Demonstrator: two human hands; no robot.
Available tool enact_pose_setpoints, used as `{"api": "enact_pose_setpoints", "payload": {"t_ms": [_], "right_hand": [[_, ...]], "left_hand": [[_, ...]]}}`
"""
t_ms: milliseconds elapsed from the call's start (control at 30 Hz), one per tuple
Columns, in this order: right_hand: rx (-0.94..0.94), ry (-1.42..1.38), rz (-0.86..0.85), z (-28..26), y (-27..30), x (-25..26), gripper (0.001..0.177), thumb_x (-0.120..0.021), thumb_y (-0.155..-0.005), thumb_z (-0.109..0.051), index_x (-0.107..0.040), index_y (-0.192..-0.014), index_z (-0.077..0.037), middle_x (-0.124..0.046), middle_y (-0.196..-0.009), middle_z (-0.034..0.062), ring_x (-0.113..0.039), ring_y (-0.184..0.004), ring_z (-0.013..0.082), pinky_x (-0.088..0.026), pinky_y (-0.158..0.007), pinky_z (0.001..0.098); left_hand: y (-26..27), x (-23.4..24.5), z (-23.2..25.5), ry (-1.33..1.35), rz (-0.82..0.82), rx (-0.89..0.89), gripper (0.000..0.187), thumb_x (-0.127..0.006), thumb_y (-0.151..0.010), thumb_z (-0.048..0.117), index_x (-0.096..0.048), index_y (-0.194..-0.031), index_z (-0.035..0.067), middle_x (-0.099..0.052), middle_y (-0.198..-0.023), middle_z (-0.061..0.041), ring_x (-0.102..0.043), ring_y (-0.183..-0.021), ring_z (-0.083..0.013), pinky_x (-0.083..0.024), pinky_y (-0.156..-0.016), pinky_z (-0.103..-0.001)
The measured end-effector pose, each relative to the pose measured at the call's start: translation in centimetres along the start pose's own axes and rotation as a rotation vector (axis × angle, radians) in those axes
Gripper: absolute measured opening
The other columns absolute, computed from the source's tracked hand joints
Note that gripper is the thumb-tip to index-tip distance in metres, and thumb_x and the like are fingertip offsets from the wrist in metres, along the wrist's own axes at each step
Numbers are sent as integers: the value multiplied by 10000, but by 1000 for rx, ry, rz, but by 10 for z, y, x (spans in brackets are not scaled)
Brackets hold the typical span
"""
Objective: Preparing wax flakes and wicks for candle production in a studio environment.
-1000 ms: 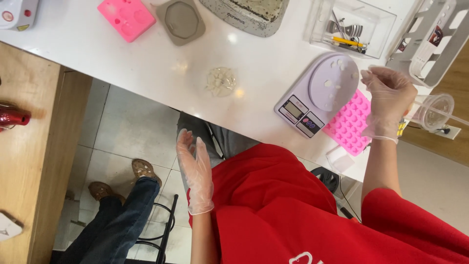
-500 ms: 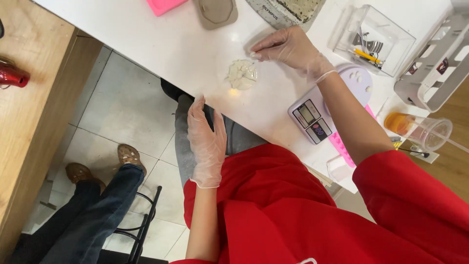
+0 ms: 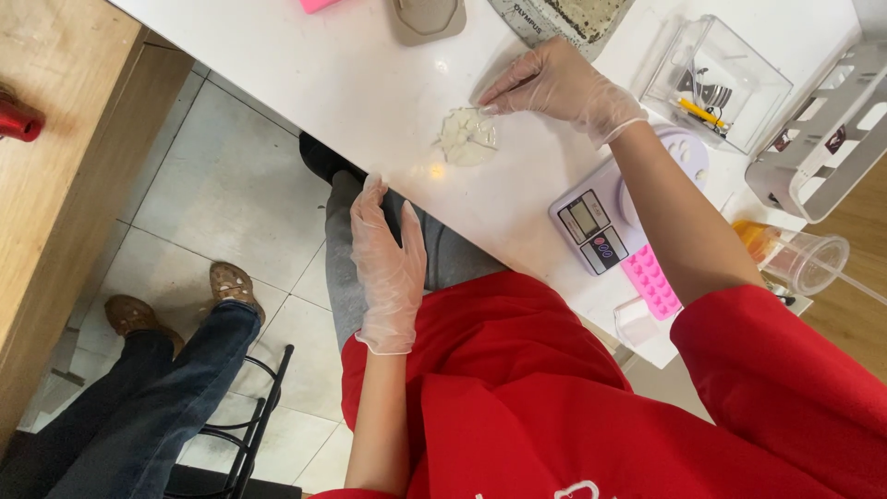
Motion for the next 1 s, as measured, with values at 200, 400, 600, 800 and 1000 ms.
{"api": "enact_pose_setpoints", "payload": {"t_ms": [200,400,600,800,1000], "right_hand": [[14,-18,22,7,-2,-3,234,-879,-826,-149,-819,-1049,-111,-793,-953,33,-715,-866,85,-575,-819,234],[25,-34,53,4,0,-4,226,-883,-829,-136,-821,-1044,-104,-790,-944,35,-715,-863,91,-581,-816,240],[4,-42,115,3,6,-2,219,-871,-847,-138,-815,-1056,-102,-795,-976,45,-725,-875,95,-594,-836,240],[-50,-165,177,1,15,-2,213,-827,-894,-139,-797,-1098,-87,-797,-1036,44,-744,-943,86,-607,-883,226],[10,-105,171,0,17,-4,203,-788,-931,-113,-790,-1131,-81,-794,-1079,50,-738,-974,87,-595,-898,235]], "left_hand": [[1,2,2,0,15,-18,494,-640,-1015,38,-456,-1471,-9,-562,-1382,-210,-593,-1291,-336,-485,-1096,-398],[-1,1,3,-4,11,-17,498,-641,-1013,35,-456,-1473,-5,-566,-1366,-202,-592,-1285,-337,-484,-1088,-400],[1,2,4,-17,13,-10,482,-643,-1024,47,-455,-1466,10,-562,-1376,-202,-594,-1285,-337,-493,-1075,-388],[3,0,-1,-14,-6,27,493,-648,-1007,46,-460,-1459,-4,-561,-1354,-207,-594,-1263,-341,-488,-1065,-397],[1,1,1,-14,10,-9,480,-641,-1022,44,-458,-1464,-6,-563,-1367,-206,-590,-1284,-341,-489,-1080,-398]]}}
Point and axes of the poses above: each hand's wrist, its own y-axis away from the middle knuckle, its own x-axis out of the back of the hand, z = x × y, the point moved 7 cm from there along -y, towards the middle knuckle
